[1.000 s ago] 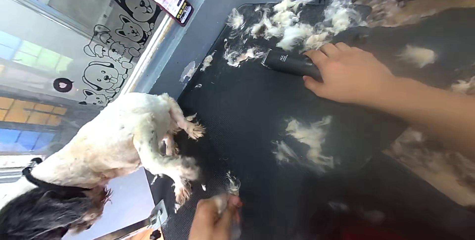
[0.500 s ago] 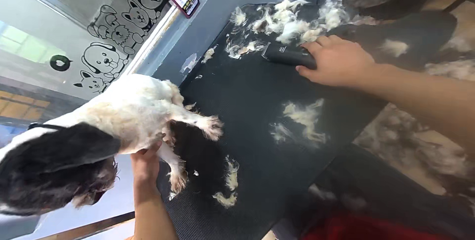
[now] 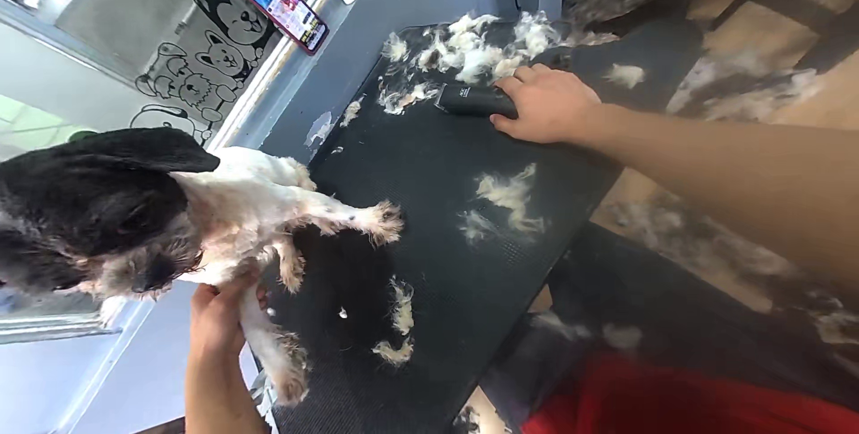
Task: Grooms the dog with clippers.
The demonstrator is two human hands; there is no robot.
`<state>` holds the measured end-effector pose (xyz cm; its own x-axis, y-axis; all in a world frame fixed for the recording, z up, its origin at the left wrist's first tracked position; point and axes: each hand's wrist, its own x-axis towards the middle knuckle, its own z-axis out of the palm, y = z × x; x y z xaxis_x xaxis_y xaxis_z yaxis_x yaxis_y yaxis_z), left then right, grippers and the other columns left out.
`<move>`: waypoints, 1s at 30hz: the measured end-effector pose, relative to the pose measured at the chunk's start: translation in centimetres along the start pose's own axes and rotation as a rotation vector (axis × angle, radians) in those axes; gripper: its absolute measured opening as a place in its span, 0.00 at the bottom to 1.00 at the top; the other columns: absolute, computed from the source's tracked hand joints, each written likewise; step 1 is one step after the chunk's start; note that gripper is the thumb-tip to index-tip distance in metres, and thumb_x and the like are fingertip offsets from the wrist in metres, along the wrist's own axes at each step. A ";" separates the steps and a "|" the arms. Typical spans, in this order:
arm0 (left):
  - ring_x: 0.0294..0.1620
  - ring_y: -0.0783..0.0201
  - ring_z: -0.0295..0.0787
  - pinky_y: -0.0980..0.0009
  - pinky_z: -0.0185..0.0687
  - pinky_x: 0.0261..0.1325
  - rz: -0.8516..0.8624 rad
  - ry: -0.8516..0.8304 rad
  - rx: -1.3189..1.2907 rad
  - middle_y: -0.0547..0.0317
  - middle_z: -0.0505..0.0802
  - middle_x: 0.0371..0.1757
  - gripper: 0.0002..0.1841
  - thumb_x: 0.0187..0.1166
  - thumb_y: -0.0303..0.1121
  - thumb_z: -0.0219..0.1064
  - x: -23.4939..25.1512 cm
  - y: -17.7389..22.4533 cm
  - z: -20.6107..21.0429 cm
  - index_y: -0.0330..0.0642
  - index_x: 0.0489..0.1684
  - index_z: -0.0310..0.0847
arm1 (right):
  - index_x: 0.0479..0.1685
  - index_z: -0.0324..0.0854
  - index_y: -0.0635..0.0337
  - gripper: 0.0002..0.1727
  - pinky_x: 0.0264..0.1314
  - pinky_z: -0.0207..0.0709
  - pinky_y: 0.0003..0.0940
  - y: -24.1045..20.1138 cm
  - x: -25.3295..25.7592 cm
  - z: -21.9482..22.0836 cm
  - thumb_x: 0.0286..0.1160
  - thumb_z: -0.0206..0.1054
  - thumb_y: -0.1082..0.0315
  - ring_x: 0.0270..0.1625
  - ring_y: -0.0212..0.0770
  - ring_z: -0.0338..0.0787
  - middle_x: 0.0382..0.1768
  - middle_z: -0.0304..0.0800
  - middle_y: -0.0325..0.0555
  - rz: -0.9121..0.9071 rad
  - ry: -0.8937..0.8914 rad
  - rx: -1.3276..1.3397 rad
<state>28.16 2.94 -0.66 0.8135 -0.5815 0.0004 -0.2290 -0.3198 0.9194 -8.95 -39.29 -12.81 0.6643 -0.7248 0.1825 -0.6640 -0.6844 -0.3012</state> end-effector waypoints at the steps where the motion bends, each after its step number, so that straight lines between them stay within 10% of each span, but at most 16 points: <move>1: 0.17 0.65 0.81 0.69 0.82 0.18 -0.024 0.001 0.054 0.55 0.88 0.28 0.09 0.76 0.26 0.64 -0.3 0.7 -0.3 0.38 0.51 0.77 | 0.77 0.74 0.59 0.38 0.63 0.76 0.69 0.0 0.1 0.0 0.78 0.60 0.38 0.72 0.70 0.80 0.67 0.81 0.65 0.001 -0.003 0.002; 6: 0.15 0.69 0.79 0.74 0.77 0.15 -0.193 -0.042 0.185 0.58 0.85 0.24 0.06 0.76 0.26 0.63 -1.0 4.0 -1.3 0.42 0.46 0.79 | 0.72 0.76 0.63 0.37 0.59 0.76 0.74 -0.7 0.8 -1.1 0.78 0.61 0.39 0.69 0.71 0.82 0.66 0.83 0.65 0.081 -0.100 0.031; 9: 0.16 0.70 0.80 0.76 0.78 0.17 -0.244 -0.065 0.144 0.59 0.86 0.24 0.04 0.78 0.28 0.61 -1.0 4.4 -1.5 0.42 0.42 0.80 | 0.51 0.79 0.72 0.32 0.48 0.74 0.77 -2.7 1.9 -3.6 0.72 0.71 0.44 0.54 0.75 0.87 0.46 0.85 0.73 0.191 -0.242 0.076; 13: 0.21 0.68 0.86 0.76 0.82 0.21 -0.147 -0.091 -0.067 0.58 0.90 0.28 0.10 0.81 0.30 0.51 -1.0 2.3 -2.2 0.42 0.42 0.80 | 0.45 0.77 0.71 0.25 0.35 0.82 0.57 -4.5 1.2 -4.2 0.71 0.76 0.54 0.29 0.55 0.88 0.29 0.85 0.59 0.308 -0.282 0.348; 16: 0.29 0.68 0.90 0.75 0.87 0.31 -0.011 -0.119 -0.227 0.58 0.92 0.32 0.14 0.79 0.27 0.44 0.0 -0.6 -2.7 0.40 0.41 0.78 | 0.62 0.76 0.69 0.26 0.30 0.85 0.43 -5.6 -0.3 -3.1 0.72 0.75 0.60 0.23 0.43 0.86 0.29 0.86 0.51 0.401 -0.295 0.709; 22: 0.47 0.80 0.89 0.78 0.86 0.54 0.301 0.072 -0.550 0.72 0.91 0.40 0.13 0.91 0.29 0.43 -3.8 -3.1 2.5 0.47 0.49 0.77 | 0.64 0.81 0.61 0.29 0.41 0.82 0.63 -7.4 -2.6 -1.9 0.68 0.76 0.52 0.40 0.57 0.90 0.39 0.89 0.57 0.275 -0.294 0.487; 26: 0.30 0.74 0.88 0.73 0.88 0.34 0.161 0.169 -0.809 0.69 0.89 0.28 0.25 0.92 0.43 0.27 -1.0 -3.6 4.6 0.53 0.37 0.74 | 0.68 0.80 0.55 0.31 0.46 0.81 0.67 -7.9 -3.0 -1.9 0.68 0.75 0.48 0.48 0.60 0.91 0.43 0.90 0.55 0.229 -0.288 0.297; 30: 0.38 0.59 0.93 0.57 0.92 0.40 0.095 -0.005 -0.975 0.56 0.93 0.38 0.32 0.81 0.69 0.43 1.9 -8.6 3.3 0.51 0.48 0.81 | 0.66 0.80 0.51 0.29 0.43 0.82 0.63 -8.1 -3.1 -1.6 0.68 0.73 0.46 0.46 0.57 0.91 0.39 0.90 0.51 0.198 -0.294 0.231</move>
<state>29.93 2.13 -9.91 0.8120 -0.5765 0.0916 0.2503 0.4856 0.8376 -6.19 -31.63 -9.40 0.6235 -0.7644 -0.1643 -0.7163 -0.4743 -0.5118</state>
